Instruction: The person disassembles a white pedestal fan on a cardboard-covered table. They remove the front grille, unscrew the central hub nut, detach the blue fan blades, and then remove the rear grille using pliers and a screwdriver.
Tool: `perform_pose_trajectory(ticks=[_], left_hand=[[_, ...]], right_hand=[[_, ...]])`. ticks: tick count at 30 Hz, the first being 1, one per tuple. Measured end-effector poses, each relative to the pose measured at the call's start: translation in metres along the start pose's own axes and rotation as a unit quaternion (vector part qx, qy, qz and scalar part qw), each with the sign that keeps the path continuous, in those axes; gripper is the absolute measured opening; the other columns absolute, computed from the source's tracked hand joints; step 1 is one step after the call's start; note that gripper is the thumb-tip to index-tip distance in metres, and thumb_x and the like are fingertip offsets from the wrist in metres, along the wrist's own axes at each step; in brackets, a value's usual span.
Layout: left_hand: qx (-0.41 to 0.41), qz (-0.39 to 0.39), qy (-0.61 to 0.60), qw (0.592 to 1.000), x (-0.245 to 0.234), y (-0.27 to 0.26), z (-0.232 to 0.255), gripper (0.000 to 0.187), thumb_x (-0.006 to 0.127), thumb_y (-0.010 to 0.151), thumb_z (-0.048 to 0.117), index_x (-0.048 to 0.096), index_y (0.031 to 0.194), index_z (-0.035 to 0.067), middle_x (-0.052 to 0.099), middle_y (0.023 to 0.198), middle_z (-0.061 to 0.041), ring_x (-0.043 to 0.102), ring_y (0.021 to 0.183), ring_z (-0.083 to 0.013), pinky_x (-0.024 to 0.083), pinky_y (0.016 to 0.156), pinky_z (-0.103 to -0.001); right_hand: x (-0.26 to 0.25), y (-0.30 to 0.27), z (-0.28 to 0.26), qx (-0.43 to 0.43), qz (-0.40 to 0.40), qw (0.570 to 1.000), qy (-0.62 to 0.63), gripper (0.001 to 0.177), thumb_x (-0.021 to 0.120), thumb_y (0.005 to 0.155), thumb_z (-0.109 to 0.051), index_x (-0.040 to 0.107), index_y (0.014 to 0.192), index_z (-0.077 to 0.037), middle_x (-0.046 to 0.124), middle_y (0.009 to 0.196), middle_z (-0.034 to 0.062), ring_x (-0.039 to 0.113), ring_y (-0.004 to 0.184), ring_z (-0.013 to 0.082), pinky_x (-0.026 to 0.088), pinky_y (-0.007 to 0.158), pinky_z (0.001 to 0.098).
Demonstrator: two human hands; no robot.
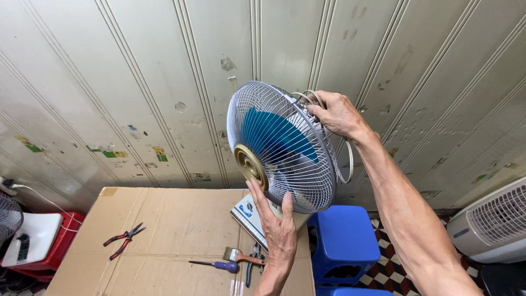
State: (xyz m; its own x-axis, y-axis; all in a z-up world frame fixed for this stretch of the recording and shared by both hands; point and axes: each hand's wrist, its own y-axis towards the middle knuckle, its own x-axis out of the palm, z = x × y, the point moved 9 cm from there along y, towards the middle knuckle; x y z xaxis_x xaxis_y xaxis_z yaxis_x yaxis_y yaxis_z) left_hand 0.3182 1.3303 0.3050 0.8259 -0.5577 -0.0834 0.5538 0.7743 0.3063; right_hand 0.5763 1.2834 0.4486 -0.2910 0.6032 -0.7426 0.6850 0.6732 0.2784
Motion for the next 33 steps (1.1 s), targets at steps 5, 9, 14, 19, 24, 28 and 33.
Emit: perform_pose_trajectory(ticks=[5,9,14,19,24,28,33], left_hand=[[0.168,-0.027,0.054,0.984,0.015,-0.003,0.042,0.085,0.065,0.097,0.027,0.018,0.162,0.000,0.009,0.171,-0.028,0.012,0.159,-0.0427,0.018,0.128,-0.049],[0.156,-0.035,0.075,0.984,0.021,-0.008,0.040,0.083,0.066,0.096,0.023,0.020,0.161,-0.001,0.011,0.170,-0.028,0.011,0.159,-0.0432,0.017,0.127,-0.050],[0.147,-0.051,0.103,0.982,0.020,-0.017,0.027,0.084,0.068,0.096,0.021,0.019,0.160,-0.001,0.011,0.168,-0.029,0.012,0.157,-0.0428,0.018,0.126,-0.049],[0.142,-0.054,0.109,0.982,0.015,-0.023,0.019,0.085,0.067,0.096,0.021,0.017,0.161,-0.002,0.012,0.169,-0.029,0.014,0.157,-0.0425,0.019,0.127,-0.047],[0.114,-0.079,0.126,0.982,0.010,-0.031,0.007,0.086,0.067,0.097,0.022,0.014,0.160,-0.003,0.013,0.168,-0.030,0.016,0.157,-0.0427,0.018,0.126,-0.047],[0.099,-0.092,0.128,0.982,0.010,-0.039,-0.004,0.086,0.066,0.097,0.024,0.015,0.160,-0.003,0.017,0.167,-0.030,0.018,0.156,-0.0426,0.020,0.126,-0.047],[0.058,-0.102,0.148,0.982,0.011,-0.056,-0.023,0.085,0.067,0.096,0.023,0.016,0.160,-0.002,0.018,0.165,-0.031,0.021,0.154,-0.0435,0.022,0.124,-0.048]], right_hand=[[-0.032,-0.010,-0.055,-0.174,0.075,0.982,-0.002,0.029,0.061,0.097,-0.017,0.071,0.122,-0.006,0.076,0.107,0.0097,0.072,0.090,0.0207,0.057,0.082,0.0365],[0.002,0.005,-0.032,-0.159,-0.049,0.986,0.015,0.034,0.057,0.103,-0.019,0.064,0.134,-0.009,0.072,0.123,0.0124,0.067,0.110,0.0258,0.053,0.096,0.0384],[0.017,-0.023,-0.003,-0.219,-0.062,0.974,-0.008,0.037,0.052,0.107,-0.010,0.056,0.144,-0.006,0.061,0.143,0.0155,0.054,0.134,0.0311,0.039,0.114,0.0425],[0.009,-0.070,-0.016,-0.302,0.062,0.943,-0.127,0.048,0.060,0.096,-0.005,0.055,0.143,-0.004,0.061,0.143,0.0158,0.057,0.132,0.0324,0.040,0.112,0.0464],[0.008,-0.089,0.002,-0.215,0.096,0.970,-0.067,0.047,0.065,0.095,-0.004,0.058,0.142,-0.008,0.066,0.136,0.0125,0.062,0.125,0.0286,0.044,0.108,0.0446],[0.021,-0.089,0.028,-0.192,0.106,0.975,-0.038,0.053,0.067,0.097,-0.006,0.053,0.148,-0.006,0.064,0.135,0.0170,0.061,0.126,0.0308,0.044,0.110,0.0451],[0.035,-0.099,0.057,-0.179,0.135,0.975,-0.005,0.049,0.071,0.096,-0.009,0.055,0.143,-0.005,0.057,0.146,0.0195,0.053,0.141,0.0346,0.042,0.119,0.0437]])
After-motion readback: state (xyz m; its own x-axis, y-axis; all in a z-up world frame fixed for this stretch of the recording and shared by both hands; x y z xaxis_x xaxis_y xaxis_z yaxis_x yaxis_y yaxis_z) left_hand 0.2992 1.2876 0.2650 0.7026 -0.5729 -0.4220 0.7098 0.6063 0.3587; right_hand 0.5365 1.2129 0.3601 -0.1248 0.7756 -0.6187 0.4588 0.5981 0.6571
